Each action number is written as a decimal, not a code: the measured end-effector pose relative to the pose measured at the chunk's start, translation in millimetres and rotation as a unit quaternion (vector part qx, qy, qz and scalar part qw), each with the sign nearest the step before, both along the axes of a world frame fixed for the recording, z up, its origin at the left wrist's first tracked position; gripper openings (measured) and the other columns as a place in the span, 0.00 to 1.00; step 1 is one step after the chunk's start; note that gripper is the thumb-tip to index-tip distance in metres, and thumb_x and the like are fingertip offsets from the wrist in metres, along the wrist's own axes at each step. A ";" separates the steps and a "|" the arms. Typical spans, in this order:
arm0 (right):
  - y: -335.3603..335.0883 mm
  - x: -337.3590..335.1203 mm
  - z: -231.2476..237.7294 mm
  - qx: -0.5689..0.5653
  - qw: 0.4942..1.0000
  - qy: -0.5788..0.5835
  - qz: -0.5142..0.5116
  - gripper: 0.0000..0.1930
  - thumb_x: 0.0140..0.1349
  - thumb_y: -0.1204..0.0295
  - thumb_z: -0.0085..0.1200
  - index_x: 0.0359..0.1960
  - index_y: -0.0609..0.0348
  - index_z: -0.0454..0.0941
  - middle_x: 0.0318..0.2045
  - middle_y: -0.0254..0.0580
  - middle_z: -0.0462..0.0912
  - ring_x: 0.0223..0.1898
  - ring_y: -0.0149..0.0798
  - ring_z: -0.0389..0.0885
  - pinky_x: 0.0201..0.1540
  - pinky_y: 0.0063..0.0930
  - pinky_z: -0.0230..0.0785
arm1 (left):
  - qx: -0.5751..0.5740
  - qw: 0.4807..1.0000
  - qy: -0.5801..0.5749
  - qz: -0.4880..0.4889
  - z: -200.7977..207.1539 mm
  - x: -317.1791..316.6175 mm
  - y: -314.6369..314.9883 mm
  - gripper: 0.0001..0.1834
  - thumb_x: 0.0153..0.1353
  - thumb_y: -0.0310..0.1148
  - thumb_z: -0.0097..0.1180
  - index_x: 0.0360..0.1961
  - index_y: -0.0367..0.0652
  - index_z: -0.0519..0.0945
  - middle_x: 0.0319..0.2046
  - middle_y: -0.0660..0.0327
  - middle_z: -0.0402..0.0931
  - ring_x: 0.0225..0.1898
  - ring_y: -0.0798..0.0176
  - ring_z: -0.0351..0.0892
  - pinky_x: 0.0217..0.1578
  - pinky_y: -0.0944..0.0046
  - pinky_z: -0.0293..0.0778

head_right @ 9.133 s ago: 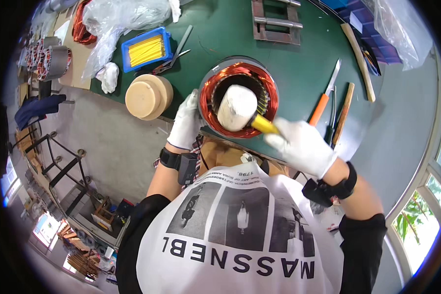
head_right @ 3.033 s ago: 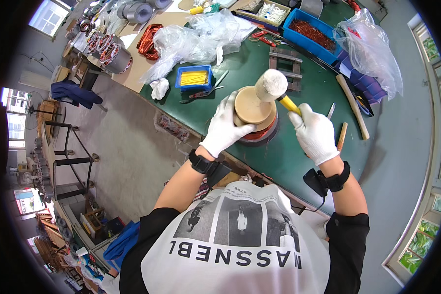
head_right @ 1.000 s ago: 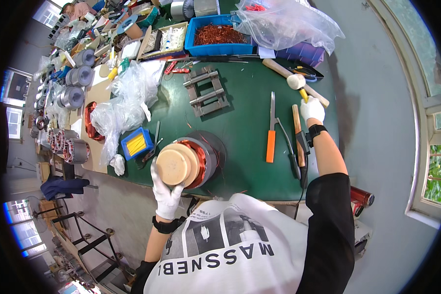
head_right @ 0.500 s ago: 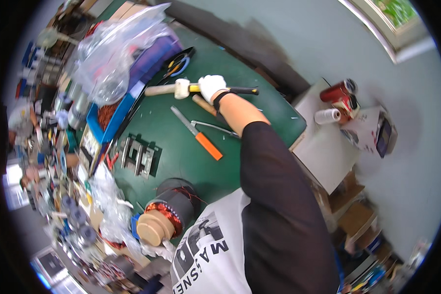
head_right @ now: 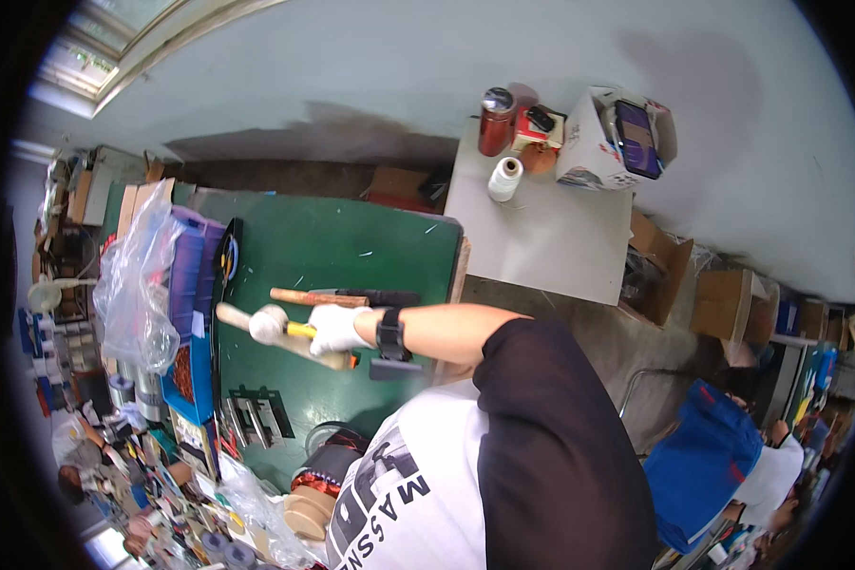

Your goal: Assembling a motor stator by inserting insulation and shaping the coils using tools.

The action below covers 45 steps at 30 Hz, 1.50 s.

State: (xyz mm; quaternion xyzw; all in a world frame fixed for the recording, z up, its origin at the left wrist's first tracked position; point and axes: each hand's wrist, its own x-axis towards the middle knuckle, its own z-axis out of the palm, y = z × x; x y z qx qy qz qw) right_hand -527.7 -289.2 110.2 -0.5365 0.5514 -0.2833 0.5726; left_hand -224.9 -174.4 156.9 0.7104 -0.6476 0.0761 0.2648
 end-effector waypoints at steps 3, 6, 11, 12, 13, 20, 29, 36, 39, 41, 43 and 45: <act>40.3 -15.4 -1.8 0.056 0.996 -0.076 0.002 0.19 0.42 0.61 0.59 0.34 0.63 0.81 0.25 0.45 0.82 0.26 0.40 0.80 0.30 0.34 0.71 | 0.024 0.998 0.017 -0.053 1.9 -28.3 -21.8 0.44 0.54 0.58 0.55 0.67 0.51 0.54 0.57 0.50 0.68 0.53 0.45 0.72 0.51 0.50 0.70; 61.5 -11.7 1.5 0.026 0.990 -0.136 0.027 0.20 0.42 0.61 0.59 0.33 0.65 0.80 0.24 0.45 0.81 0.26 0.40 0.79 0.30 0.34 0.71 | 0.031 0.997 0.020 -0.065 7.4 -39.0 -29.9 0.44 0.54 0.57 0.55 0.67 0.51 0.54 0.57 0.50 0.68 0.53 0.45 0.72 0.51 0.50 0.70; 70.0 3.2 22.1 -0.061 0.956 -0.229 0.171 0.20 0.43 0.64 0.60 0.35 0.68 0.77 0.24 0.46 0.79 0.26 0.39 0.75 0.31 0.34 0.67 | 0.044 0.996 0.015 -0.072 14.0 -40.8 -35.5 0.43 0.54 0.57 0.55 0.66 0.50 0.55 0.57 0.50 0.68 0.52 0.45 0.72 0.51 0.50 0.70; 70.8 6.7 27.5 -0.068 0.943 -0.255 0.201 0.19 0.42 0.66 0.60 0.34 0.68 0.77 0.24 0.45 0.79 0.26 0.38 0.75 0.30 0.34 0.67 | 0.043 0.996 0.012 -0.071 15.5 -39.6 -34.3 0.43 0.54 0.56 0.55 0.66 0.50 0.55 0.57 0.50 0.68 0.52 0.45 0.72 0.51 0.50 0.70; 70.6 11.0 31.7 -0.075 0.928 -0.281 0.232 0.18 0.42 0.68 0.61 0.34 0.68 0.77 0.23 0.44 0.79 0.26 0.37 0.74 0.30 0.34 0.67 | 0.043 0.997 0.013 -0.070 16.7 -38.6 -35.0 0.42 0.54 0.56 0.55 0.66 0.50 0.55 0.57 0.50 0.68 0.52 0.45 0.72 0.50 0.50 0.70; 73.2 29.2 35.2 -0.107 0.895 -0.277 0.332 0.16 0.41 0.74 0.62 0.33 0.68 0.77 0.20 0.41 0.76 0.24 0.35 0.71 0.29 0.34 0.65 | 0.051 0.997 0.006 -0.060 27.6 -25.5 -36.2 0.41 0.55 0.55 0.55 0.65 0.50 0.57 0.56 0.50 0.69 0.52 0.45 0.73 0.50 0.51 0.70; 86.8 49.2 12.0 -0.065 0.885 -0.297 0.352 0.16 0.46 0.72 0.66 0.38 0.62 0.78 0.20 0.33 0.75 0.20 0.30 0.71 0.21 0.29 0.66 | 0.054 0.997 0.003 -0.052 29.6 -28.6 -34.4 0.40 0.55 0.54 0.55 0.65 0.49 0.58 0.55 0.50 0.70 0.51 0.46 0.73 0.50 0.51 0.70; 103.7 31.6 3.8 -0.093 0.898 -0.286 0.320 0.16 0.44 0.70 0.66 0.35 0.62 0.79 0.19 0.34 0.76 0.21 0.31 0.71 0.23 0.29 0.64 | 0.066 0.996 -0.005 -0.058 23.5 -48.0 -32.1 0.38 0.56 0.53 0.55 0.64 0.48 0.59 0.54 0.50 0.70 0.50 0.46 0.74 0.49 0.51 0.70; 109.0 22.4 4.7 -0.102 0.899 -0.299 0.304 0.16 0.43 0.70 0.65 0.34 0.62 0.79 0.19 0.35 0.75 0.20 0.31 0.71 0.22 0.28 0.63 | 0.071 0.995 -0.007 -0.063 20.7 -55.7 -30.1 0.38 0.56 0.53 0.55 0.64 0.48 0.60 0.54 0.50 0.71 0.50 0.46 0.74 0.49 0.51 0.71; 111.2 21.2 -0.3 -0.097 0.899 -0.305 0.300 0.16 0.43 0.70 0.65 0.34 0.63 0.79 0.19 0.36 0.76 0.20 0.32 0.71 0.22 0.29 0.64 | 0.074 0.995 -0.012 -0.064 20.9 -60.2 -30.4 0.38 0.56 0.53 0.55 0.63 0.48 0.60 0.54 0.50 0.71 0.50 0.46 0.74 0.49 0.51 0.71; 113.1 18.8 -4.3 -0.091 0.900 -0.308 0.294 0.16 0.43 0.70 0.65 0.34 0.63 0.79 0.19 0.36 0.75 0.19 0.32 0.72 0.22 0.29 0.65 | 0.074 0.995 -0.011 -0.066 21.1 -63.1 -31.3 0.37 0.56 0.52 0.55 0.63 0.48 0.61 0.54 0.50 0.71 0.50 0.46 0.74 0.49 0.51 0.71; 115.0 18.5 -9.4 -0.084 0.902 -0.309 0.288 0.16 0.43 0.70 0.66 0.34 0.63 0.79 0.19 0.36 0.75 0.19 0.32 0.72 0.22 0.29 0.65 | 0.074 0.995 -0.014 -0.067 21.6 -65.0 -31.2 0.37 0.56 0.52 0.55 0.63 0.47 0.61 0.54 0.50 0.71 0.50 0.46 0.74 0.49 0.51 0.71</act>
